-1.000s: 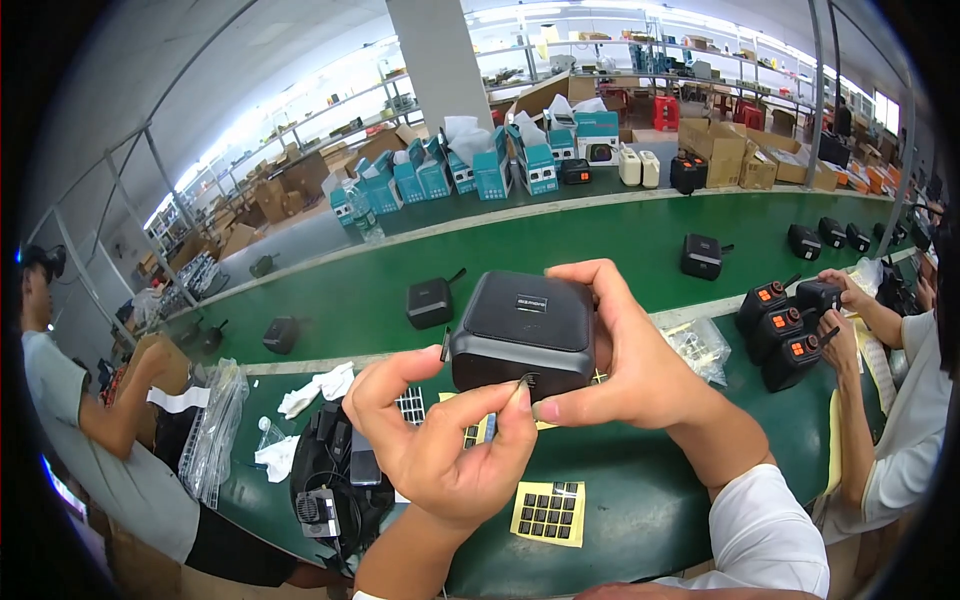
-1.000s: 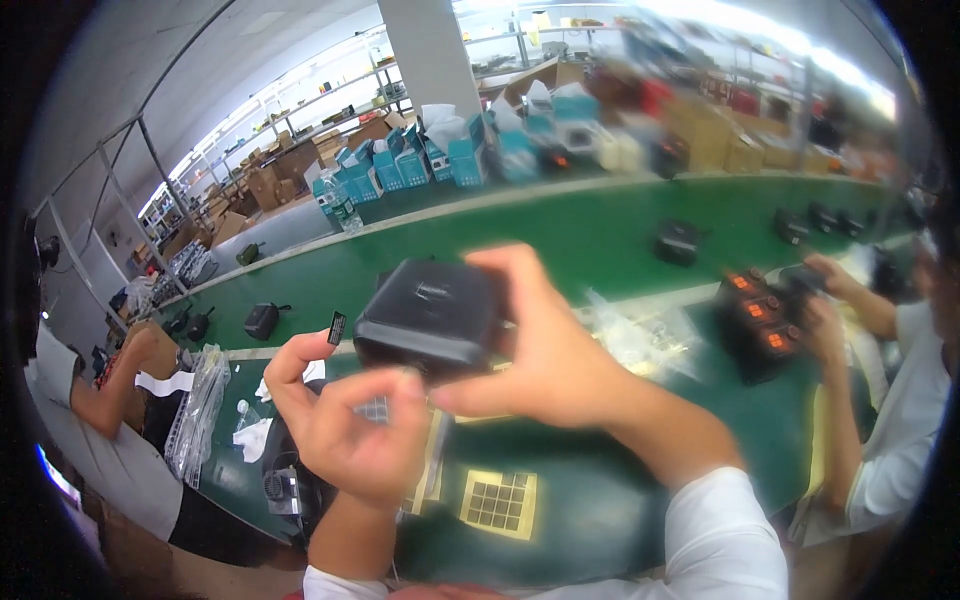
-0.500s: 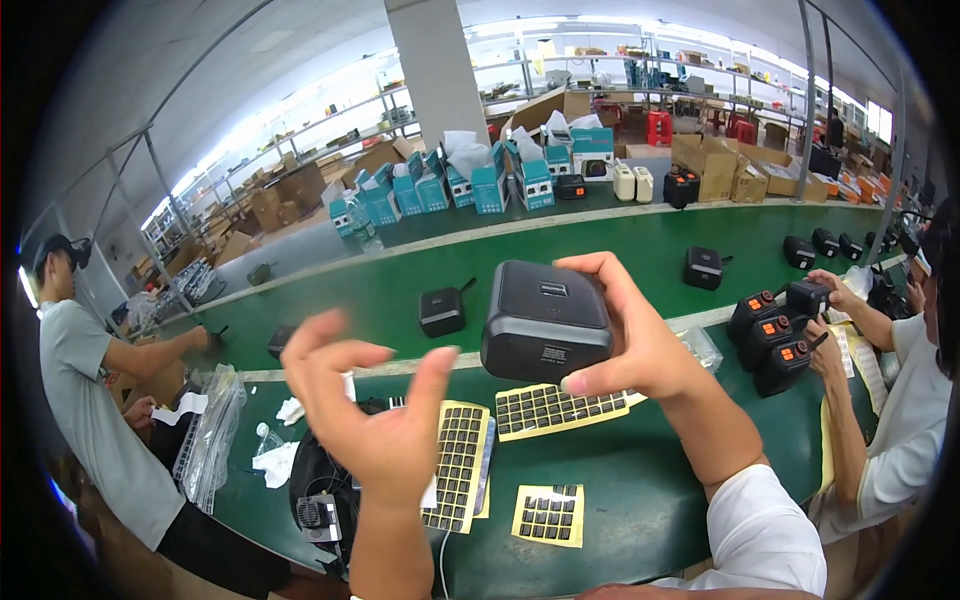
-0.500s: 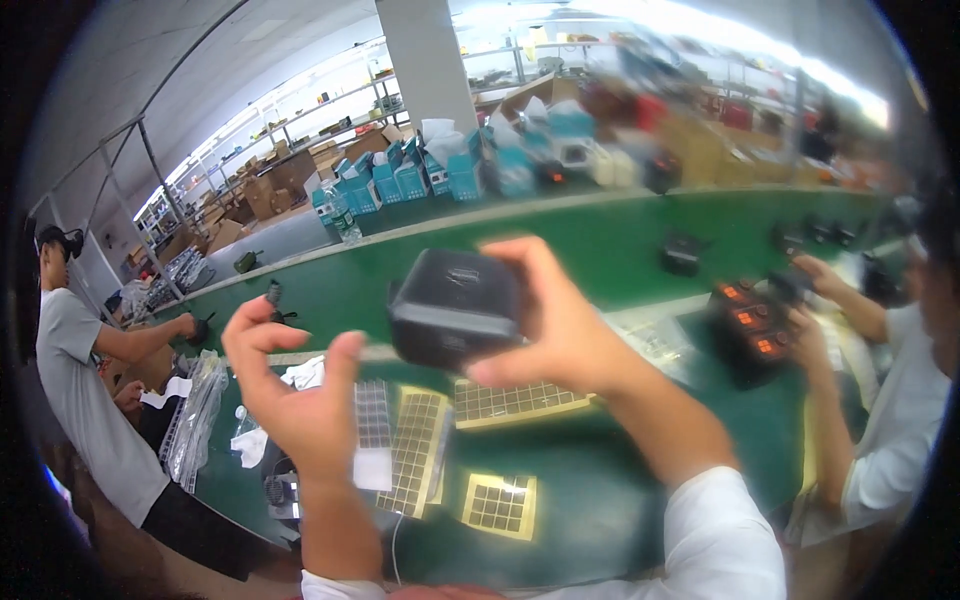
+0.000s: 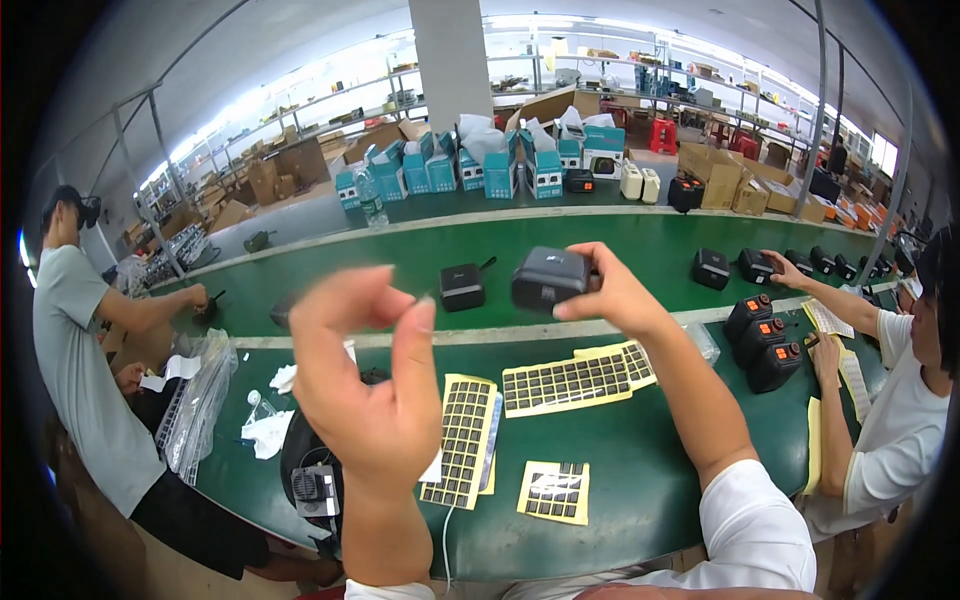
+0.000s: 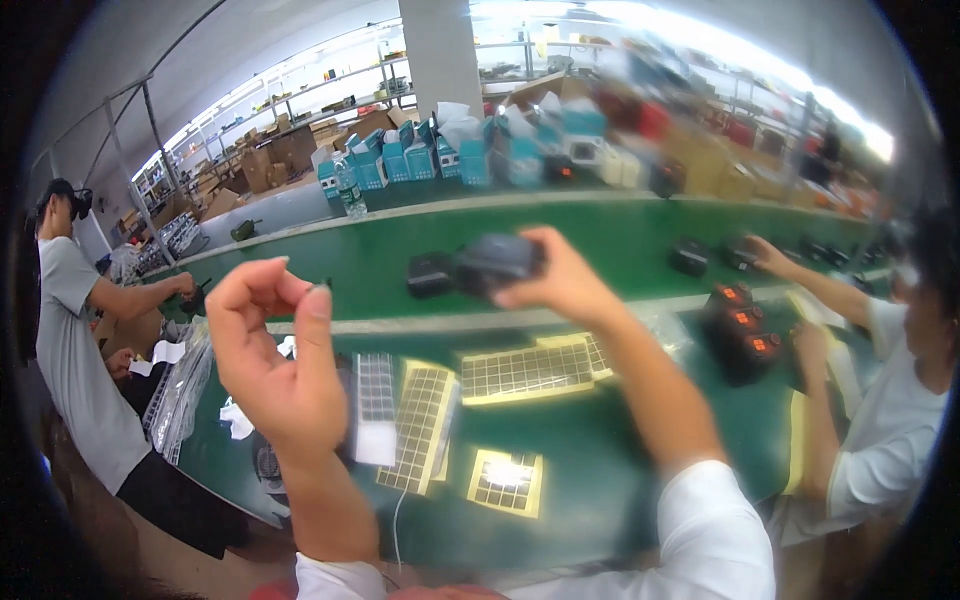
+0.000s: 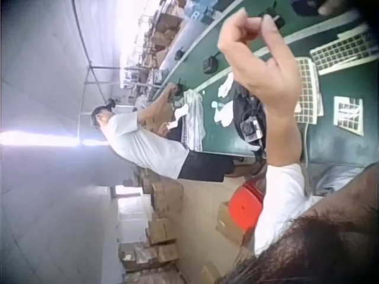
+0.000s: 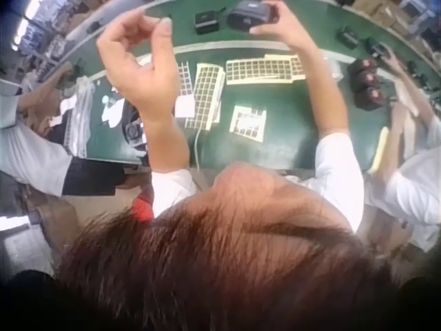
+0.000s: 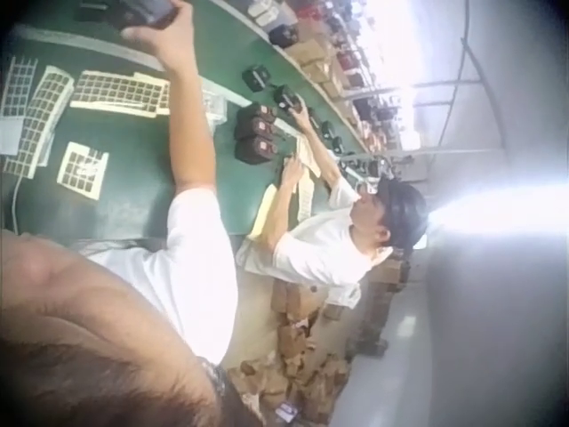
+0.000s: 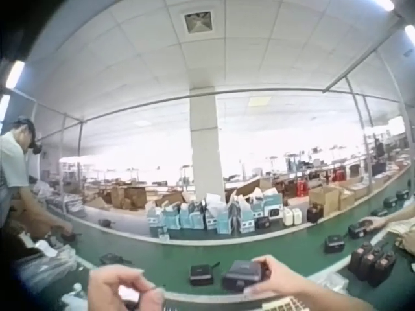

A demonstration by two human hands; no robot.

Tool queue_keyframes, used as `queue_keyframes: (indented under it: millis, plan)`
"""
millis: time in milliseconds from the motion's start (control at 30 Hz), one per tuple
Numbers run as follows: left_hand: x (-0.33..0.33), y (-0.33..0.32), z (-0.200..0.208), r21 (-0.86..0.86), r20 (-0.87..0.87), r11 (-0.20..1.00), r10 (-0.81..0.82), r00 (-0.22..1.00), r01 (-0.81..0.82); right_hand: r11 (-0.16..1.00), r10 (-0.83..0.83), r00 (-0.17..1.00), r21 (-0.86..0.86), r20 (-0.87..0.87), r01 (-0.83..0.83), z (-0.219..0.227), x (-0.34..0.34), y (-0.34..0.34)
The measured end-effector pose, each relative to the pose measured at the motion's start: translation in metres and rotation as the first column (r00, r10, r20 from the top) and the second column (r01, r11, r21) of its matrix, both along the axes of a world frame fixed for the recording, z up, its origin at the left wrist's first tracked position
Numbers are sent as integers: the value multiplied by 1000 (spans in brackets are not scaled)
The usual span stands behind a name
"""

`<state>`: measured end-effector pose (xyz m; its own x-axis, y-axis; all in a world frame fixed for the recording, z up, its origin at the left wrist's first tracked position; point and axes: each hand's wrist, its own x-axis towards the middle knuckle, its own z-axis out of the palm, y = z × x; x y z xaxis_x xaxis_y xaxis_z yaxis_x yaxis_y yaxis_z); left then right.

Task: The person applies small labels to plastic electronic enclosures by hand on an assembly line.

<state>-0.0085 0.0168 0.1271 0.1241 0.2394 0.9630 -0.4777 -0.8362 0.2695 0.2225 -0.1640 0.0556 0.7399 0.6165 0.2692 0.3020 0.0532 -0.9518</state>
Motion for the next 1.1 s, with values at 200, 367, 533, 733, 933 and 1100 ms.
queue_keyframes:
  millis: [200,367,533,733,933,1100]
  plan:
    - [-20,14,16,21,98,1000,6,995,-8,872,-354,935,-349,32,343,-74,135,-7]
    - [-29,24,16,40,255,995,-102,962,95,111,-68,854,-847,516,520,-43,113,55]
    - [-24,18,19,302,136,948,-146,980,99,774,260,755,-597,603,210,-69,148,117]
    - [-12,-5,12,233,155,942,-282,947,242,877,401,747,-458,529,-147,-79,129,210]
    - [-23,7,15,354,2,919,-187,982,174,944,329,846,-133,419,-302,-72,96,226]
    - [1,13,11,329,-16,934,-144,990,141,956,157,957,204,243,-209,-79,97,167]
